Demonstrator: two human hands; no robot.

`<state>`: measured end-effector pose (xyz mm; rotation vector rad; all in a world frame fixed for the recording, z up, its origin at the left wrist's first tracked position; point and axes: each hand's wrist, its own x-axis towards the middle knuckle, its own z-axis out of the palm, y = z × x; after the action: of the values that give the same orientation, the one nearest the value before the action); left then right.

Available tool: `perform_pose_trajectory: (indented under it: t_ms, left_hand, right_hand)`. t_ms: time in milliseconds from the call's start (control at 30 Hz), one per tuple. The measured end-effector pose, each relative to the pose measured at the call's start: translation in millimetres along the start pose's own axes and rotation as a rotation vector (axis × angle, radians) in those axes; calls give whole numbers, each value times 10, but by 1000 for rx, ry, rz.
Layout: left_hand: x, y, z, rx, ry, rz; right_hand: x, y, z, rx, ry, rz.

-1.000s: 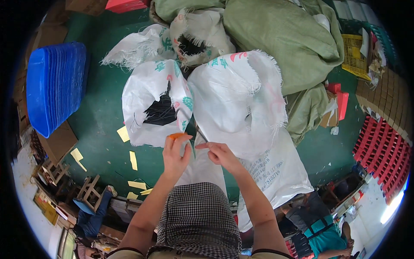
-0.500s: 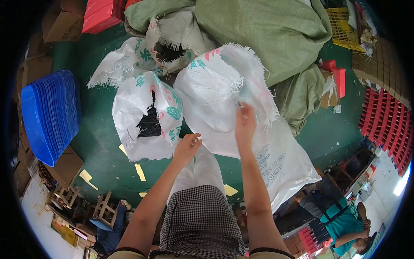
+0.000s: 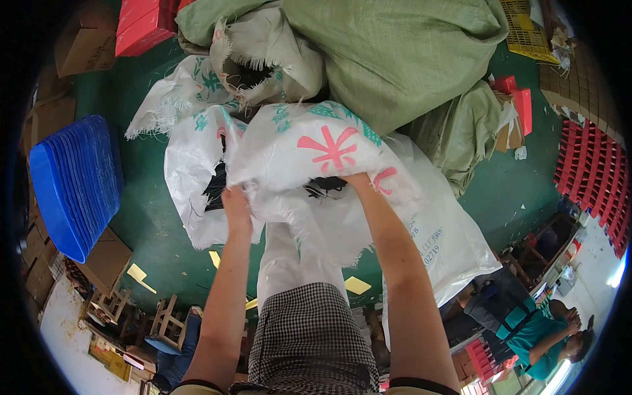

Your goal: Inspecting, cleaning, and placing finished shoes into boxes.

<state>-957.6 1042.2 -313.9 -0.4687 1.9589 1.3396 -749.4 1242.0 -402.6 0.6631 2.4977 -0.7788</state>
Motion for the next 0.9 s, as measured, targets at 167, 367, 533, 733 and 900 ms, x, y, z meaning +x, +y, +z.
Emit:
perform_pose_trajectory:
  t_ms: [167,367,533,733,900]
  left_hand:
    - [89,677,90,263,5,71]
    - [-8,773,186,-13,-219,-7]
    - [-943,440,-199,-198,-330,118]
    - [-1470,-1179,-1034,332,-597,-97]
    - [-1104,-2209,-1324,357,-500,-253]
  right_hand:
    - [839,667,744,15,236,242]
    - [964,859,1403,-10,452,494]
    - [987,1127,1664,-67,97,493]
    - [736,448,1792,164,44,409]
    - [584,-287,1534,222,-76,349]
